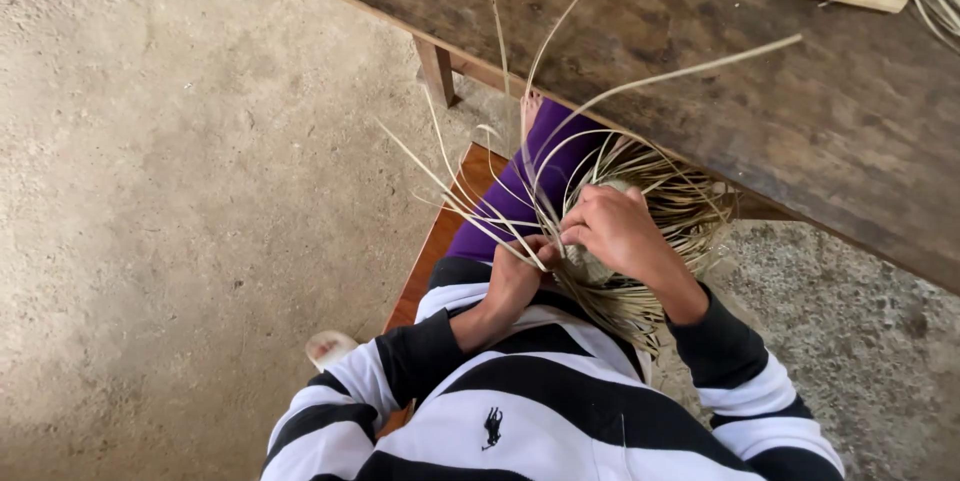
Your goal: Weaving a hat from dried straw fibers
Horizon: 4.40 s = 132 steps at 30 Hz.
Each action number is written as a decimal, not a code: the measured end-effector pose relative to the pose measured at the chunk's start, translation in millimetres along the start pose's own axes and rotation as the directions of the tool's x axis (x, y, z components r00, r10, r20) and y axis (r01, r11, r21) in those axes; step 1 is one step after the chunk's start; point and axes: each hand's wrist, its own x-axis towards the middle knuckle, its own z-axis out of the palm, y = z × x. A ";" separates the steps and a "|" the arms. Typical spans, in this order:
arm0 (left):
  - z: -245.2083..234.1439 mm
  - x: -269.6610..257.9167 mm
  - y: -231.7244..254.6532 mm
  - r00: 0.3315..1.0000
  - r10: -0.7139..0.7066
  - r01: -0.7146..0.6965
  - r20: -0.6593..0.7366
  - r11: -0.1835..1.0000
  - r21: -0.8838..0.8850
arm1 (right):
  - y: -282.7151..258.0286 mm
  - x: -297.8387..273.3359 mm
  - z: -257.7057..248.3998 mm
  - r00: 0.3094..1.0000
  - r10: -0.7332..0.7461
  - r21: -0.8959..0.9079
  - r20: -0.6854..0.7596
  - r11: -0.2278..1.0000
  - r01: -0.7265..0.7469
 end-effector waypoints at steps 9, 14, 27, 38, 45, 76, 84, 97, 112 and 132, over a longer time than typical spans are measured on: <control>1.6 -14.0 35.7 1.000 0.025 -0.026 0.017 0.998 0.058 | 8.3 -3.0 2.3 0.986 -0.133 0.211 -0.101 0.966 0.152; 9.8 -5.4 27.3 0.992 -0.128 0.128 0.006 0.989 -0.077 | 3.7 -30.2 3.1 0.970 -0.186 0.133 -0.155 0.969 0.207; 7.2 -0.4 26.5 0.977 0.119 -0.127 0.179 0.991 0.032 | 3.8 -26.9 -0.9 0.829 -0.269 0.070 -0.490 0.936 0.345; -2.1 -1.1 18.6 0.963 0.227 -0.252 0.144 0.949 0.188 | 3.3 35.8 19.0 0.962 -0.072 -0.028 -0.264 0.997 0.067; 5.7 7.0 23.1 0.968 -0.249 0.252 0.041 0.958 -0.135 | -8.0 35.5 -2.2 0.996 0.086 0.160 -0.015 0.984 -0.083; 8.7 -12.6 52.9 0.984 0.170 -0.176 0.053 0.971 0.161 | -25.0 -41.8 -14.3 0.975 0.000 0.398 -0.221 0.913 0.090; 7.1 -10.1 54.7 0.975 0.189 -0.204 0.115 0.968 0.144 | -5.3 -36.8 85.0 0.825 -0.021 0.296 -0.564 0.928 0.225; 14.0 -5.1 47.8 0.991 0.095 -0.077 -0.099 0.982 0.174 | 11.6 -110.7 83.5 0.605 0.353 0.672 -0.714 0.102 0.734; 25.6 -35.5 53.6 0.997 0.025 -0.029 0.070 0.998 0.056 | 53.6 -118.0 109.0 0.371 0.096 0.146 -0.924 0.983 0.108; -109.7 120.6 109.6 0.556 0.829 -0.300 0.057 0.136 0.944 | 24.4 -44.6 131.0 0.216 -0.498 -0.334 -0.840 0.788 0.517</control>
